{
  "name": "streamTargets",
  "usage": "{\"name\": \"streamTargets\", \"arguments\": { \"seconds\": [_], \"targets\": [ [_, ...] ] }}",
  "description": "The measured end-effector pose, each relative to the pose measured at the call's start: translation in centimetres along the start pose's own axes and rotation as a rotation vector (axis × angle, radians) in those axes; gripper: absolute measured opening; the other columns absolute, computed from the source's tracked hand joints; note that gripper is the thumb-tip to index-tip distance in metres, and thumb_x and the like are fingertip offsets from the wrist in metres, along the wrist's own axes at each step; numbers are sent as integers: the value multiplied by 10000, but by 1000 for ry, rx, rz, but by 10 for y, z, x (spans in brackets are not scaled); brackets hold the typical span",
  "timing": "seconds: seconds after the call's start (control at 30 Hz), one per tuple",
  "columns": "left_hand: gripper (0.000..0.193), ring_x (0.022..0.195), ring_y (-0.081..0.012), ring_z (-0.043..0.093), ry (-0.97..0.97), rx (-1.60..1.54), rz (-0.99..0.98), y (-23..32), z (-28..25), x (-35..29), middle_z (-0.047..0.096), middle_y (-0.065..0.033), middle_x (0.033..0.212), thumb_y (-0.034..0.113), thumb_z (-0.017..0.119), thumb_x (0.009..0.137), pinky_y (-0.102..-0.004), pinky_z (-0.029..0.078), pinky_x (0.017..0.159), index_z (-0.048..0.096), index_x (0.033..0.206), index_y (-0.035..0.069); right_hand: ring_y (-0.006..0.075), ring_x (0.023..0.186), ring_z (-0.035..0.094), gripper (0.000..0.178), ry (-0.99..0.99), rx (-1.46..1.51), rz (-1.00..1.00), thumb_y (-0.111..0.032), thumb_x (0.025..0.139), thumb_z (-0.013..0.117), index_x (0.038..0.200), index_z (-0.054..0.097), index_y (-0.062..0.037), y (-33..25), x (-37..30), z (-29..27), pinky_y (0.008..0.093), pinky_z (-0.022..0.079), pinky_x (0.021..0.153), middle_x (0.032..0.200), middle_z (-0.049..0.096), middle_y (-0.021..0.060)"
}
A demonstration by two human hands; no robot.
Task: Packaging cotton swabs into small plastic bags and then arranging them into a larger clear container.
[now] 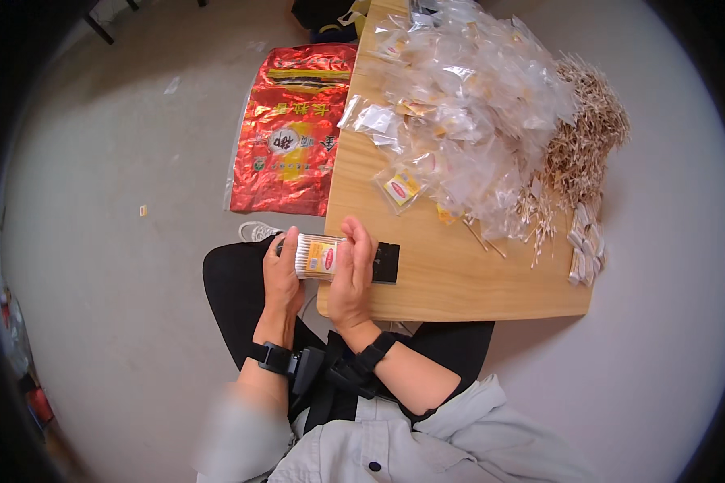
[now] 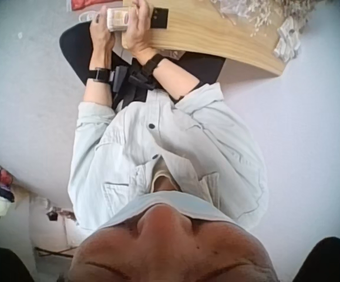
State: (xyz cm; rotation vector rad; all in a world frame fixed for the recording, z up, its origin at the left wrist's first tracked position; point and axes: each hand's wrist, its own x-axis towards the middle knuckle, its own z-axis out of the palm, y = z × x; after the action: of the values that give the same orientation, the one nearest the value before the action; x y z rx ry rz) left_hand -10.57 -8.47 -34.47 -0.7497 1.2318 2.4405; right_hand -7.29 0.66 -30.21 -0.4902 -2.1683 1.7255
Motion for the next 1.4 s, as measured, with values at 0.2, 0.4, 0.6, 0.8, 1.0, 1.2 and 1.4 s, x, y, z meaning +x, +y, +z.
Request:
{"name": "streamTargets", "arguments": {
  "seconds": [0.2,0.4,0.6,0.8,1.0,1.2,1.4],
  "targets": [
    [295,744,-104,630,30,100,8,1,-7,7,636,-21,867,316,590,990,-265,515,658,603,1018,23,275,1168,490,390,-32,21,-28,-182,1027,394,1352,421,32,-4,3,-3,375,376,1034,1239,462,184],
    [323,939,-142,578,315,459,307,7,-17,1,601,-60,1009,313,518,1018,-291,460,822,577,1093,4,163,1078,535,422,-54,167,158,-149,968,590,1336,453,7,29,11,-70,305,450,976,1129,544,78],
    [295,1086,-192,515,257,876,894,6,9,-65,509,-103,1197,97,546,950,-285,423,864,506,1230,11,297,974,523,342,562,-666,-90,-64,839,646,1173,579,-39,57,35,-230,401,440,881,944,551,114],
    [285,1098,-357,535,-402,1167,934,-33,70,-116,540,-178,1163,-24,601,807,-418,436,942,579,1085,33,299,941,585,157,296,-556,90,-111,811,710,956,657,-85,68,64,-264,427,482,820,920,587,112],
    [309,999,-384,592,-686,1281,823,-74,87,-129,560,-185,1161,-3,669,777,-449,481,884,593,1072,51,280,905,597,92,297,-613,-143,-173,821,713,896,670,-141,63,78,-233,435,488,770,905,595,68],
    [587,1307,-379,431,-600,1574,1068,-88,131,-119,419,-207,1426,82,704,781,-474,369,1059,494,1328,50,284,882,591,113,132,-598,-187,-174,803,712,909,679,-151,61,63,-241,441,483,756,911,577,60],
    [744,1489,-311,174,-564,1965,1054,-129,140,-98,227,-166,1588,391,557,923,-479,118,1200,286,1505,14,275,890,589,272,157,-226,-22,-153,803,728,1056,642,-101,65,47,-256,437,486,813,1018,560,119]
  ]
}}
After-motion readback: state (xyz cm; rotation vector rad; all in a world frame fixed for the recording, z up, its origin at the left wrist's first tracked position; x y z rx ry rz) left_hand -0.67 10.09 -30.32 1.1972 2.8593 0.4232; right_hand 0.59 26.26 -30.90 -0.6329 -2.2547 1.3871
